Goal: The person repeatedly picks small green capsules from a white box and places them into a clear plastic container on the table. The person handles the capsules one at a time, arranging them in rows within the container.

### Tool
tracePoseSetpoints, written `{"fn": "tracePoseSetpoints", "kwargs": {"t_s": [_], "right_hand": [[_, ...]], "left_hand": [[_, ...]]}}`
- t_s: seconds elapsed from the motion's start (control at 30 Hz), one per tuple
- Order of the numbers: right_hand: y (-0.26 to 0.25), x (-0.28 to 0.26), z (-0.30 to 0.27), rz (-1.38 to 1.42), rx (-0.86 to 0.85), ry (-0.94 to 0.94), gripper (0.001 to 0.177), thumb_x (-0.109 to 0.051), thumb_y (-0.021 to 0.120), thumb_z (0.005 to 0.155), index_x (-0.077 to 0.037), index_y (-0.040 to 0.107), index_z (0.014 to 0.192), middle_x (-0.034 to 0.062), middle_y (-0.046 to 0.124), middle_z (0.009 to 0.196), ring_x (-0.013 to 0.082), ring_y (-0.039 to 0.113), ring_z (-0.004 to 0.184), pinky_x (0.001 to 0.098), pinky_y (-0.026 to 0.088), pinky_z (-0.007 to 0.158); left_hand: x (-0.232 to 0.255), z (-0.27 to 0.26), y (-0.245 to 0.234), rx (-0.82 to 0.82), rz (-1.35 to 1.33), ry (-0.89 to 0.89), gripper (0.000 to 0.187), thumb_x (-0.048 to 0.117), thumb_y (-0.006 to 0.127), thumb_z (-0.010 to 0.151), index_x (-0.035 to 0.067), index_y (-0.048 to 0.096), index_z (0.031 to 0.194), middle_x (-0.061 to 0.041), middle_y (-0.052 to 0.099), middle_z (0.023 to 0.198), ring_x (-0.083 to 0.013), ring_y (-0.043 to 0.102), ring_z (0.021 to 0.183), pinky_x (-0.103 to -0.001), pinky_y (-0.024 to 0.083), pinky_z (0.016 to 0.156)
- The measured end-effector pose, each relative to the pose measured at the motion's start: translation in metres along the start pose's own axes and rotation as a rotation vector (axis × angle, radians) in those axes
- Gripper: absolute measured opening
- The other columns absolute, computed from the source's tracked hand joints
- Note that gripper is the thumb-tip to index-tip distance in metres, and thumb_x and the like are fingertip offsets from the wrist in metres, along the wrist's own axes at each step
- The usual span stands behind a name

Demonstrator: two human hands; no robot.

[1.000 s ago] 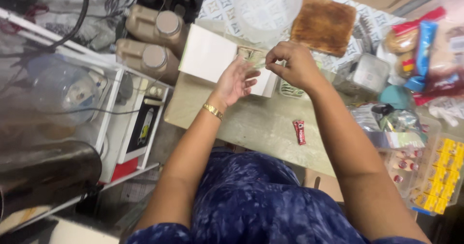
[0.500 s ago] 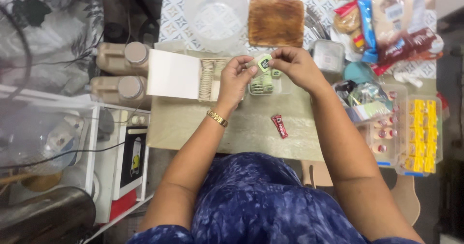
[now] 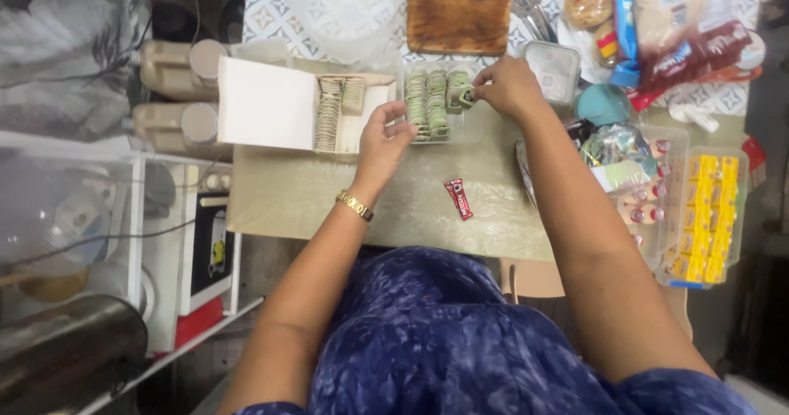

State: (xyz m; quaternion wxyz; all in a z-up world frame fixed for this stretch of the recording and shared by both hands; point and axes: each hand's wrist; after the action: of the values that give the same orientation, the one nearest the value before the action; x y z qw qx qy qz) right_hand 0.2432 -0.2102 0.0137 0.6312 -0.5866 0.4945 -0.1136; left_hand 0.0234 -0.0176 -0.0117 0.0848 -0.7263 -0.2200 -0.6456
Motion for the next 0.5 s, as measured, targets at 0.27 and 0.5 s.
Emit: {"fn": "tracePoseSetpoints", "kwargs": {"t_s": [0.27, 0.5], "right_hand": [[0.034, 0.02, 0.024, -0.281, -0.085, 0.072, 0.015, -0.029, 0.078, 0.082, -0.025, 0.083, 0.096, 0.0161, 0.069, 0.123, 0.0413, 0.058, 0.12, 0.0496, 0.049, 0.099], [0.081, 0.037, 0.026, -0.297, 0.004, 0.02, 0.016, -0.028, 0.081, 0.074, -0.029, 0.084, 0.09, 0.0165, 0.04, 0.16, 0.0469, 0.023, 0.149, 0.0595, 0.021, 0.119]], "left_hand": [[0.0, -0.008, -0.011, 0.061, -0.012, -0.005, 0.044, 0.009, 0.075, 0.09, 0.003, 0.058, 0.13, -0.007, 0.062, 0.126, -0.0147, 0.064, 0.106, -0.03, 0.055, 0.093], [0.005, -0.023, -0.022, 0.118, 0.046, -0.017, 0.043, 0.01, 0.075, 0.09, 0.003, 0.059, 0.129, -0.008, 0.063, 0.126, -0.0141, 0.064, 0.105, -0.029, 0.055, 0.093]]}}
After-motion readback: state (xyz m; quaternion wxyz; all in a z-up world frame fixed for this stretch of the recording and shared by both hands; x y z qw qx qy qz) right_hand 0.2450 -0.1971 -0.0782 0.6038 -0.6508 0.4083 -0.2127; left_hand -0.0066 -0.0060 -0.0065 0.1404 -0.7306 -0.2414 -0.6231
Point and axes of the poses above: each hand's wrist, its own z-axis towards the middle knuckle, its own y-axis out of the palm, x = y × z
